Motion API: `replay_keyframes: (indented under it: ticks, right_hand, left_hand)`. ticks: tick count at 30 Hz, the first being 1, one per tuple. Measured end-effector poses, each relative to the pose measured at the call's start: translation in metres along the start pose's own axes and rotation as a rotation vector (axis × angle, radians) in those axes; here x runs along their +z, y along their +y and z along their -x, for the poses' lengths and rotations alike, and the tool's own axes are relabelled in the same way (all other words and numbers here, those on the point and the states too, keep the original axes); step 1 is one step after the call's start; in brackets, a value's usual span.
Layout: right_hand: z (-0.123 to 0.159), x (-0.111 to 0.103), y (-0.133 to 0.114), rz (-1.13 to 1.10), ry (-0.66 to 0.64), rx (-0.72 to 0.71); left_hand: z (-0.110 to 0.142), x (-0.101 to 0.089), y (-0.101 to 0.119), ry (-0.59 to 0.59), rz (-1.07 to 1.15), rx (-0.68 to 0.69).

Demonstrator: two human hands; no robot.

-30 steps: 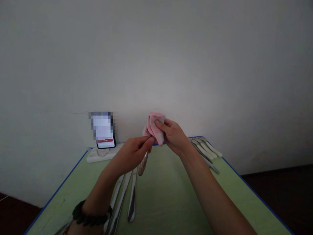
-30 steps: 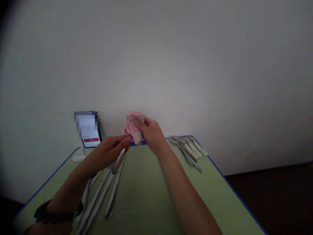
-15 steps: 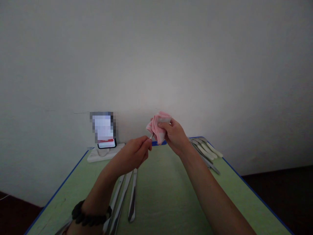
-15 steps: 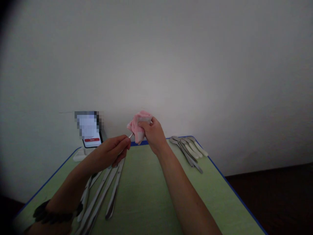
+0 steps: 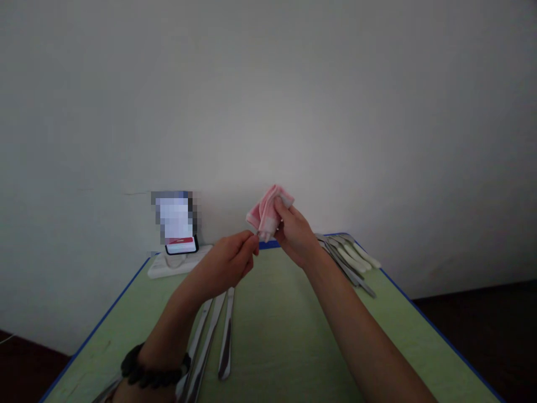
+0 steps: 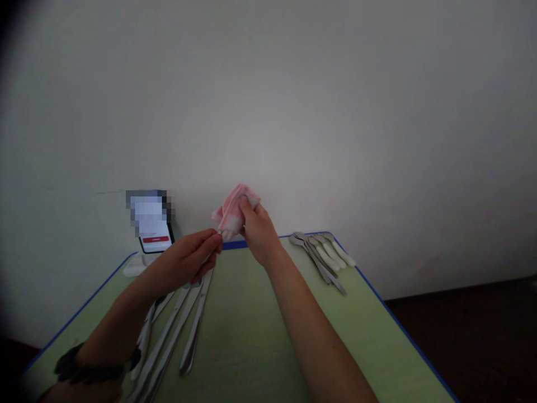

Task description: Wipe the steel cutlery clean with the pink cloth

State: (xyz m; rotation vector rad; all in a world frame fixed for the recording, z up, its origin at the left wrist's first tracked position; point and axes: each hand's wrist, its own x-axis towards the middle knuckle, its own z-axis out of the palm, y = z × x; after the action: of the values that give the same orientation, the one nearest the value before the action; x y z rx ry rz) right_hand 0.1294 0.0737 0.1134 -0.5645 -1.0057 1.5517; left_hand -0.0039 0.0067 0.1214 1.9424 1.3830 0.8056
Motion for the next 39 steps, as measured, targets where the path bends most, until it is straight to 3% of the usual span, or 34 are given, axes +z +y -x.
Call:
replay_keyframes:
  ticks: [12,18,33,39]
  right_hand:
    - [0.006,0.000,-0.002,0.026,-0.125,0.020]
    - [0.005,0.000,-0.003,0.036,-0.117,0.014]
    - [0.001,-0.003,0.001,0.069,-0.035,-0.029]
    - [0.001,-0.003,0.001,0.098,-0.049,-0.016]
  left_hand:
    - [0.001,0.000,0.001,-0.031,0.029,-0.006]
    - [0.000,0.000,0.002,0.003,-0.027,0.009]
    - [0.003,0.000,0.006,-0.055,0.117,-0.046]
    - [0.004,-0.001,0.010,-0.021,0.085,-0.092]
